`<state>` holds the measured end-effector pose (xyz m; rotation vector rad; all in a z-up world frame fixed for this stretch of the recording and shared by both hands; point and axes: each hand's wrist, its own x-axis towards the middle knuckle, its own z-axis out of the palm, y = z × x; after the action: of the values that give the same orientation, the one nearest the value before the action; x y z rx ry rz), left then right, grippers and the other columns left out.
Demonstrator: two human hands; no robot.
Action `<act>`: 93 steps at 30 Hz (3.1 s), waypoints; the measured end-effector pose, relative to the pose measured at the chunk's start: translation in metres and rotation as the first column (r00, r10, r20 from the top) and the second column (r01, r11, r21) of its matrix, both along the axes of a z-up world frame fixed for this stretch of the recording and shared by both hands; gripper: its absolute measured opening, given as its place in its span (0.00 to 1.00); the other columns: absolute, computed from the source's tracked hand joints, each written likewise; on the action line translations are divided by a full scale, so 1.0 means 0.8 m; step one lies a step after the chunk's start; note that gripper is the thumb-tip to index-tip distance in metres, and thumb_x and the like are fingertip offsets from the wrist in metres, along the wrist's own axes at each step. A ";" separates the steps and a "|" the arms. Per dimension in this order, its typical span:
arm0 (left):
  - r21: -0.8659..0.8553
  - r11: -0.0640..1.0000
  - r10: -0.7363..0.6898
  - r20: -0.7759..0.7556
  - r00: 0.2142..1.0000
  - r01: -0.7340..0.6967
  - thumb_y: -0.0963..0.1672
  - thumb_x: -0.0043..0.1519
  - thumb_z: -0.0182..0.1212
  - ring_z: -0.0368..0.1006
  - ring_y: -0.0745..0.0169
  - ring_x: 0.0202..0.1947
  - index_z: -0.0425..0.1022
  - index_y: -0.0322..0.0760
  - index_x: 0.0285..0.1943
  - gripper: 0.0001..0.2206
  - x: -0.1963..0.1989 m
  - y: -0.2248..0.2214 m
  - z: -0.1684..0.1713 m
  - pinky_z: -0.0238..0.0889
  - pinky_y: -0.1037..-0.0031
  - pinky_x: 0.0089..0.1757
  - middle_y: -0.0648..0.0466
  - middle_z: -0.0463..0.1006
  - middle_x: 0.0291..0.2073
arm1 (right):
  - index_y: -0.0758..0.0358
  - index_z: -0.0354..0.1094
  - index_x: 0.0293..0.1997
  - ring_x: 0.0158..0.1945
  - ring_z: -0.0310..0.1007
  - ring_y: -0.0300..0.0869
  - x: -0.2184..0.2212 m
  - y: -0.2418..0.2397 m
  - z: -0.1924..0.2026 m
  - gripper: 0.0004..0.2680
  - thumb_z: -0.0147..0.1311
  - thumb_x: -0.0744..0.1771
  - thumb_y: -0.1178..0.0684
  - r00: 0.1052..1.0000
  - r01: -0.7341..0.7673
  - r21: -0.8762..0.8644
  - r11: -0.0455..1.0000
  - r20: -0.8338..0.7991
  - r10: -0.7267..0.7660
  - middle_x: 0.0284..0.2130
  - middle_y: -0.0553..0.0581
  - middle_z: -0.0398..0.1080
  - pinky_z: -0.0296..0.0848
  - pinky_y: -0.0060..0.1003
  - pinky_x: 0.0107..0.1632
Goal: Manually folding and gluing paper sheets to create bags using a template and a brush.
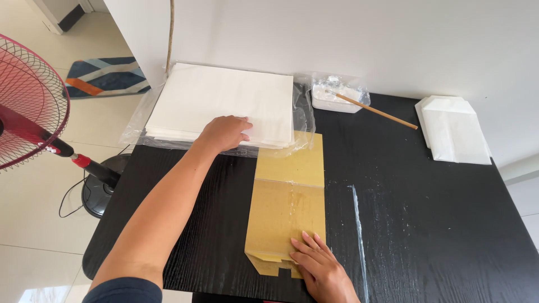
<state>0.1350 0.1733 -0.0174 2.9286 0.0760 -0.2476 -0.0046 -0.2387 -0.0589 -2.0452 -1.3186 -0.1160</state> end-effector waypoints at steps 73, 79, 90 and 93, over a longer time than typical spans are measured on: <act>-0.101 0.989 0.113 0.038 0.993 -0.109 0.57 0.64 0.58 0.43 0.42 0.74 0.54 0.44 0.75 0.34 -0.375 -0.139 -0.042 0.43 0.48 0.65 0.48 0.42 0.79 | 0.58 0.80 0.40 0.74 0.60 0.49 -0.052 0.003 0.073 0.07 0.59 0.65 0.50 0.693 0.503 -0.034 0.864 -0.582 -0.426 0.70 0.54 0.62 0.62 0.47 0.68; -0.090 0.992 0.102 0.087 0.991 -0.094 0.60 0.67 0.42 0.34 0.46 0.78 0.50 0.58 0.79 0.31 -0.357 -0.148 -0.042 0.39 0.53 0.64 0.46 0.38 0.79 | 0.56 0.80 0.37 0.53 0.77 0.41 -0.049 0.001 0.056 0.05 0.59 0.66 0.50 0.730 0.498 -0.003 0.867 -0.538 -0.421 0.65 0.54 0.67 0.63 0.44 0.67; -0.068 0.989 0.144 0.254 0.957 -0.131 0.57 0.68 0.44 0.42 0.47 0.76 0.62 0.55 0.74 0.25 -0.336 -0.157 -0.053 0.40 0.53 0.64 0.45 0.48 0.78 | 0.61 0.77 0.41 0.76 0.58 0.47 -0.039 0.005 0.034 0.06 0.55 0.67 0.52 0.771 0.443 0.002 0.897 -0.512 -0.379 0.63 0.54 0.70 0.71 0.42 0.65; -0.031 0.991 0.136 0.288 0.948 -0.133 0.57 0.68 0.44 0.43 0.46 0.76 0.61 0.55 0.74 0.26 -0.337 -0.161 -0.058 0.41 0.52 0.63 0.44 0.49 0.77 | 0.59 0.77 0.39 0.76 0.59 0.44 -0.037 0.011 0.040 0.05 0.56 0.66 0.53 0.737 0.471 -0.034 0.881 -0.534 -0.414 0.62 0.53 0.71 0.80 0.34 0.36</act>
<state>-0.1348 0.0447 -0.0635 2.8965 0.2280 0.2023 -0.0345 -0.2299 -0.0269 -2.0595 -0.4573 0.1594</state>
